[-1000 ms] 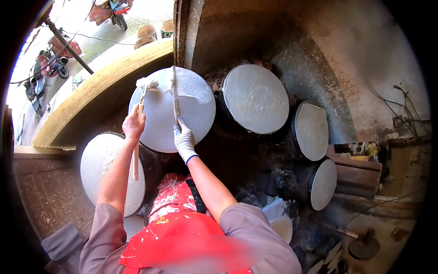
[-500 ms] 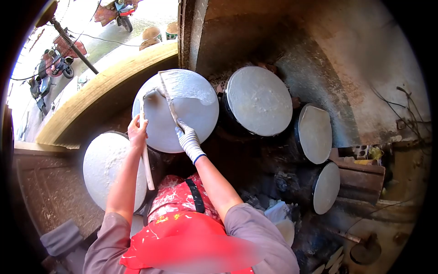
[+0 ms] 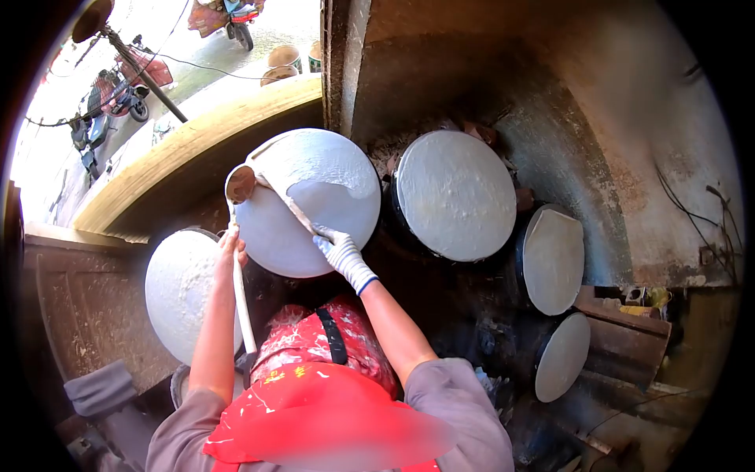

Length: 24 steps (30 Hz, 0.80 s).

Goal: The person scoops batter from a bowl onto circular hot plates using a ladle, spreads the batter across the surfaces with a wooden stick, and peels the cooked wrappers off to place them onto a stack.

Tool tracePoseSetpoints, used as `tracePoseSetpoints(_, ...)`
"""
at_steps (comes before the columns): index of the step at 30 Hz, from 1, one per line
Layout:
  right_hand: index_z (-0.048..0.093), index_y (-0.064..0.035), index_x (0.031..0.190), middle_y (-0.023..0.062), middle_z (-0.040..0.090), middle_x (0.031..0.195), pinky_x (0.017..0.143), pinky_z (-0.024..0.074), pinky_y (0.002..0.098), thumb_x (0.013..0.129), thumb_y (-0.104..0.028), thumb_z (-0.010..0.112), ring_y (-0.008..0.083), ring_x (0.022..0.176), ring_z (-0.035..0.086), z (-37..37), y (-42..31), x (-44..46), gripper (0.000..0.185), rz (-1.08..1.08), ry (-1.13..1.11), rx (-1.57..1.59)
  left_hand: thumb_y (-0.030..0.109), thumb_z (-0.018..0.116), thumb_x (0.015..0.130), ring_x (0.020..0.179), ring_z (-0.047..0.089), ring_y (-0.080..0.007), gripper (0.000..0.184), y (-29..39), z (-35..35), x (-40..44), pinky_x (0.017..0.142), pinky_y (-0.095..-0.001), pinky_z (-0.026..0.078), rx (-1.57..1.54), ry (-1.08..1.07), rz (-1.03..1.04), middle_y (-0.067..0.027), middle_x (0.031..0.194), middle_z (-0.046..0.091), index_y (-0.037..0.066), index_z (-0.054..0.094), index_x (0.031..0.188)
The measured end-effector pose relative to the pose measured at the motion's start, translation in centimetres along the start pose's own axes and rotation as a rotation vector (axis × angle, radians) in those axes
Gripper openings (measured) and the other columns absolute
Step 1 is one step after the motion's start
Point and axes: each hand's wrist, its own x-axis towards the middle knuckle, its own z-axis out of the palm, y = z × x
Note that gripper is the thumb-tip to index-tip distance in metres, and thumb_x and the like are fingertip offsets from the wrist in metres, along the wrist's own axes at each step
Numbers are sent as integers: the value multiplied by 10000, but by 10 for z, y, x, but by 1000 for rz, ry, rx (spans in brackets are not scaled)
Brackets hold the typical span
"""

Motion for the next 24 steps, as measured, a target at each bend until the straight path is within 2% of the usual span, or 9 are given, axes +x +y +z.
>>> tracePoseSetpoints(3,560,17,1096,105,608,1037,846,415,243,839,-100,547,146,933,545,-43,9,16,282,135,242,82,205,582,834,360,377,-67,174,3,-4,-11,331,-186,319,9,1,-14,12,554,438,84,527,946)
tracePoseSetpoints(7,588,-12,1075,25,609,876,672,456,229,826,-141,594,88,717,528,-58,18,48,281,-80,53,-14,185,574,834,358,364,-66,171,-4,-2,-23,331,-189,319,-22,62,-1,15,555,432,86,520,962)
tracePoseSetpoints(9,594,-29,1076,-7,602,814,586,438,211,818,-143,605,59,625,490,-56,-2,44,283,233,-178,149,172,571,831,357,362,-66,166,-5,3,-30,328,-193,314,-20,156,-11,15,554,432,88,520,964)
tracePoseSetpoints(10,594,-20,1075,24,611,953,733,438,184,810,-52,592,77,837,530,-59,-28,36,267,405,-263,116,161,572,829,355,361,-69,173,-2,8,-36,325,-197,311,-10,206,-36,12,554,429,90,516,976)
tracePoseSetpoints(11,598,-20,1070,40,616,967,764,441,210,796,-44,605,90,862,535,-60,-18,30,274,256,-321,97,161,572,829,355,361,-69,173,-6,7,-39,325,-197,311,-13,217,-32,12,554,429,90,516,976)
tracePoseSetpoints(13,591,-7,1073,55,619,980,797,441,241,789,-49,613,105,893,539,-75,-6,23,288,17,-295,-18,154,570,827,354,360,-73,182,-14,1,-46,322,-201,306,-70,204,-18,9,553,425,93,510,987)
tracePoseSetpoints(17,583,-13,1085,75,637,938,759,453,259,820,-119,586,110,809,555,-110,0,65,285,163,-47,70,163,546,839,355,357,-71,251,-20,0,-68,331,-197,300,-105,238,-30,4,570,425,85,490,1070)
tracePoseSetpoints(20,593,-12,1066,54,634,896,706,451,257,823,-133,585,112,765,545,-102,-6,94,272,69,-253,-196,194,532,852,367,353,-53,295,-22,4,-81,338,-180,297,-145,261,-46,14,588,414,82,472,1118)
tracePoseSetpoints(24,569,-8,1108,51,619,994,813,429,247,802,-103,610,108,893,539,-94,-3,77,323,160,-555,-7,235,520,863,372,348,-40,308,-23,6,-98,342,-169,300,-203,276,-54,21,600,406,86,468,1127)
